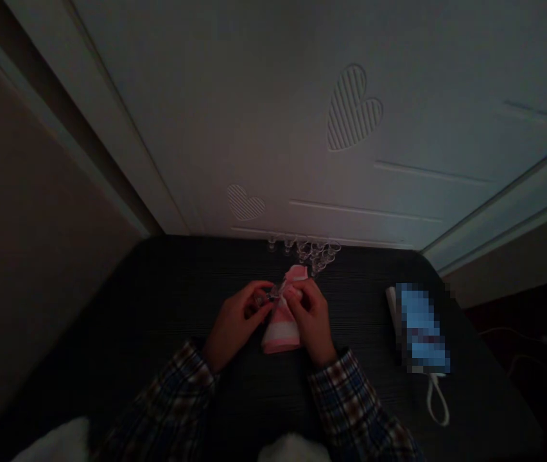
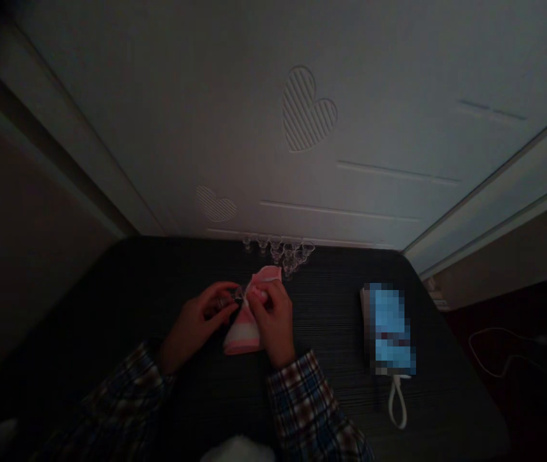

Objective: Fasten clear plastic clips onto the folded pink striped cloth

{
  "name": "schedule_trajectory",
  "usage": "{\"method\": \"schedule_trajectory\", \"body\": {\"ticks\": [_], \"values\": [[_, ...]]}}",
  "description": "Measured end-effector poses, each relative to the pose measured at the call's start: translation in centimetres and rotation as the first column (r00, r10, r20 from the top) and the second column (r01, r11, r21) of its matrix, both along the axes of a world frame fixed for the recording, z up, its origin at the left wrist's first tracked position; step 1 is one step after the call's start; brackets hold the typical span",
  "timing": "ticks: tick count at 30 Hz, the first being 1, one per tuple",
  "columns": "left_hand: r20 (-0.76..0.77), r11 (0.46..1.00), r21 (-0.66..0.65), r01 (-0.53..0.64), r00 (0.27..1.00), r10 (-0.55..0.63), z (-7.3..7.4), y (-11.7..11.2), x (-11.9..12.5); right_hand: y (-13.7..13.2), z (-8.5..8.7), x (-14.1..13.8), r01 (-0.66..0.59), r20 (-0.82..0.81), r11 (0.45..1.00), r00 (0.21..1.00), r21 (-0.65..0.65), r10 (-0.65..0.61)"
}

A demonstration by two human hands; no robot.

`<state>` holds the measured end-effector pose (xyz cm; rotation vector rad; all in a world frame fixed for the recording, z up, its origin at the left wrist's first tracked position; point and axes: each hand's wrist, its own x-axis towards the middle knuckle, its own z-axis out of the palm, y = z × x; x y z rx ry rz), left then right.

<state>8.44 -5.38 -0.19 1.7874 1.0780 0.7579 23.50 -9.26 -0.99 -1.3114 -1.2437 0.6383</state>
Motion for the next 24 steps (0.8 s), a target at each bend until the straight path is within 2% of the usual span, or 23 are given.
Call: {"method": "schedule_trajectory", "body": {"ticks": [7,11,16,19,21,24], "values": [[0.039,0.997,-0.063,0.037,0.999,-0.035,0.4,0.1,-0.3,-0.1,0.2,-0.3,-0.042,0.047,0.999,0.998,0.032,0.041],[0.060,0.999,-0.022,-0.025,0.998,0.026,0.3,0.0,-0.1,-0.1,0.1,-0.3,-0.038,0.048,0.998,0.998,0.046,0.036],[0.001,0.997,0.050,-0.053,0.999,0.053,-0.4,-0.1,0.3,0.3,-1.0,-0.3,0.045,-0.033,0.999,0.998,-0.012,-0.045],[-0.044,0.994,0.097,-0.057,0.997,0.061,-0.4,-0.1,0.2,0.6,-1.6,-0.3,0.052,-0.106,0.997,0.993,-0.050,-0.057],[-0.054,0.993,0.097,-0.060,0.996,0.065,-0.2,-0.1,0.1,0.7,-1.8,-0.3,0.050,-0.140,0.995,0.988,-0.083,-0.061],[-0.091,0.999,0.043,-0.006,0.996,0.010,0.1,-0.2,-0.1,1.0,-1.9,-0.1,0.062,-0.156,0.991,0.985,-0.116,-0.080]]}}
